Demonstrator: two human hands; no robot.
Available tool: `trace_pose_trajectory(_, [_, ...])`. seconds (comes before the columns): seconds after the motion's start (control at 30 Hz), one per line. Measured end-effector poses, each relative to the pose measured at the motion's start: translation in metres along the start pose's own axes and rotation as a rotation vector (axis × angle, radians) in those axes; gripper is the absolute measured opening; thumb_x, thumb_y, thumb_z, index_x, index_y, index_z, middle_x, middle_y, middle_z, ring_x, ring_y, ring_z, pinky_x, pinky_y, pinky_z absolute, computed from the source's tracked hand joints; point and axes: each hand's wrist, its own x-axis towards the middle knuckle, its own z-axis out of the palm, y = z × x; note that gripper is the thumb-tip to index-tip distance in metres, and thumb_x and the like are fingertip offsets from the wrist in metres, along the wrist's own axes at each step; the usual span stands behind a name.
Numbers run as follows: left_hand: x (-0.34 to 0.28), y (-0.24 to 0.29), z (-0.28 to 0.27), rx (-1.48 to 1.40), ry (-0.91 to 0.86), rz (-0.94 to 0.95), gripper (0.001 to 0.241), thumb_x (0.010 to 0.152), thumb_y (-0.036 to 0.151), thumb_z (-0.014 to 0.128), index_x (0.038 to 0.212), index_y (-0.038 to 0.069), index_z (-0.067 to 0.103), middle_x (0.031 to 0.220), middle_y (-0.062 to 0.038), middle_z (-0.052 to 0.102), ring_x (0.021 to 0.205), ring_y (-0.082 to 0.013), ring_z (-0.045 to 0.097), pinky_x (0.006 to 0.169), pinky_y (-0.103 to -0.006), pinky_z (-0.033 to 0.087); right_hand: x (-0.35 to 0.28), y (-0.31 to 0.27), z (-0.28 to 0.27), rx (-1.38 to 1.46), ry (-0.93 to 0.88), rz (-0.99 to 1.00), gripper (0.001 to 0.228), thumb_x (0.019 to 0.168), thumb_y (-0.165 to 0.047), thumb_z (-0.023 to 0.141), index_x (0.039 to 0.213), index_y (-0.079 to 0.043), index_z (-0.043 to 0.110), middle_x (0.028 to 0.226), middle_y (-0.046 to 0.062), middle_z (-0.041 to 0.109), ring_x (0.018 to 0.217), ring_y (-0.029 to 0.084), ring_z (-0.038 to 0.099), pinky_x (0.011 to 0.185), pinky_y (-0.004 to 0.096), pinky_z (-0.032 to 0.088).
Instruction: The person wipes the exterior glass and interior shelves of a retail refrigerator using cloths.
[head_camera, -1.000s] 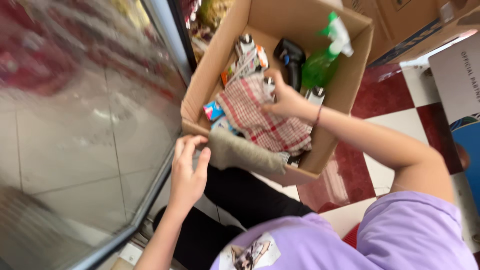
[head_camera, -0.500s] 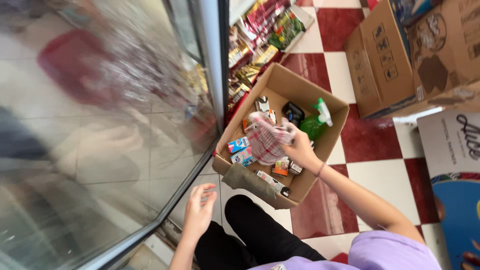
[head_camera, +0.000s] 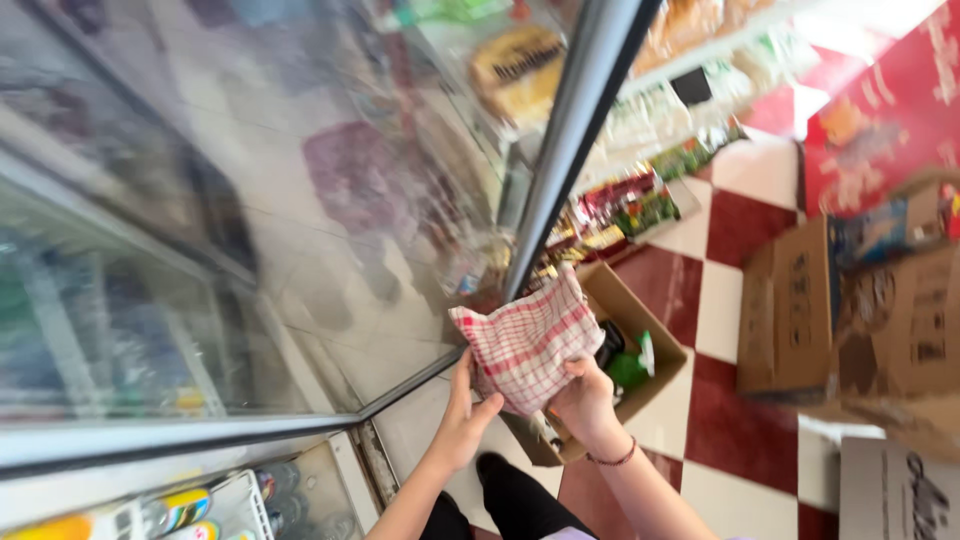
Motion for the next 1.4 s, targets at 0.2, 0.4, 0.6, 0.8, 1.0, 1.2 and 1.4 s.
trace_pose_trajectory(0.2, [-0.027,0.122,-0.007,-0.349,0.389,-0.483,0.09,0.085,0.052,0.05,0.164,0.038,0.008,0.168,0.0,0.015,0.153,-0.0289,0.022,0.103,-0.0601,0.036,-0.014,-0.016,0.094,-0.252,-0.294,-0.129,0.078,0.082,-0.021,0.068,0.152,-0.007,0.036,0.144,0.016,0.053,0.132,0.034,0.051,0.11,0.056,0.042])
trace_pose_trajectory(0.4, [-0.079,0.197,-0.055,-0.596,0.427,0.057,0.095,0.079,-0.005,0.067,0.162,0.022,0.029,0.131,-0.013,0.061,0.117,-0.0256,0.063,0.098,-0.0422,0.055,-0.01,0.003,0.156,-0.037,-0.463,0.119,0.074,0.086,-0.023,0.068,0.15,0.003,0.042,0.144,0.019,0.056,0.132,0.035,0.056,0.115,0.05,0.042])
trace_pose_trajectory(0.6, [-0.111,0.29,-0.117,0.297,0.69,0.547,0.056,0.083,-0.02,0.067,0.135,-0.002,0.057,0.132,-0.01,0.064,0.124,-0.0149,0.061,0.109,-0.0286,0.048,-0.001,0.003,0.237,-0.401,-0.656,-0.261,0.07,0.082,-0.006,0.068,0.148,0.002,0.046,0.14,0.014,0.059,0.13,0.026,0.059,0.114,0.042,0.046])
trace_pose_trajectory(0.8, [-0.131,0.392,-0.155,0.543,0.581,1.015,0.037,0.071,0.005,0.075,0.107,0.005,0.065,0.105,-0.005,0.069,0.104,-0.0169,0.067,0.095,-0.0375,0.055,0.007,-0.019,0.335,-0.896,-0.769,-1.27,0.035,0.075,-0.012,0.072,0.109,-0.006,0.064,0.115,0.004,0.059,0.114,0.018,0.057,0.102,0.033,0.048])
trace_pose_trajectory(1.0, [-0.145,0.427,-0.173,1.577,0.622,1.253,0.01,0.081,0.018,0.083,0.088,0.014,0.077,0.103,0.001,0.073,0.103,-0.024,0.066,0.098,-0.0532,0.049,0.023,-0.048,0.372,-1.088,-0.872,-1.7,0.014,0.074,-0.015,0.085,0.083,-0.014,0.074,0.11,0.009,0.053,0.107,0.023,0.055,0.077,0.032,0.047])
trace_pose_trajectory(1.2, [-0.124,0.423,-0.194,1.869,0.585,1.36,0.009,0.094,0.005,0.078,0.093,0.014,0.076,0.113,0.001,0.074,0.119,-0.0209,0.066,0.11,-0.0468,0.048,0.024,-0.081,0.4,-1.583,-0.896,-2.393,0.021,0.076,-0.015,0.081,0.096,-0.011,0.081,0.107,0.011,0.058,0.097,0.029,0.062,0.078,0.042,0.048])
trace_pose_trajectory(1.4, [-0.119,0.411,-0.203,1.96,0.617,1.177,0.006,0.097,0.009,0.075,0.091,0.012,0.075,0.11,-0.001,0.074,0.122,-0.0204,0.068,0.117,-0.0462,0.044,0.007,-0.098,0.433,-1.704,-1.195,-2.599,0.015,0.082,-0.011,0.075,0.095,-0.009,0.082,0.098,0.001,0.064,0.089,0.02,0.063,0.077,0.036,0.049])
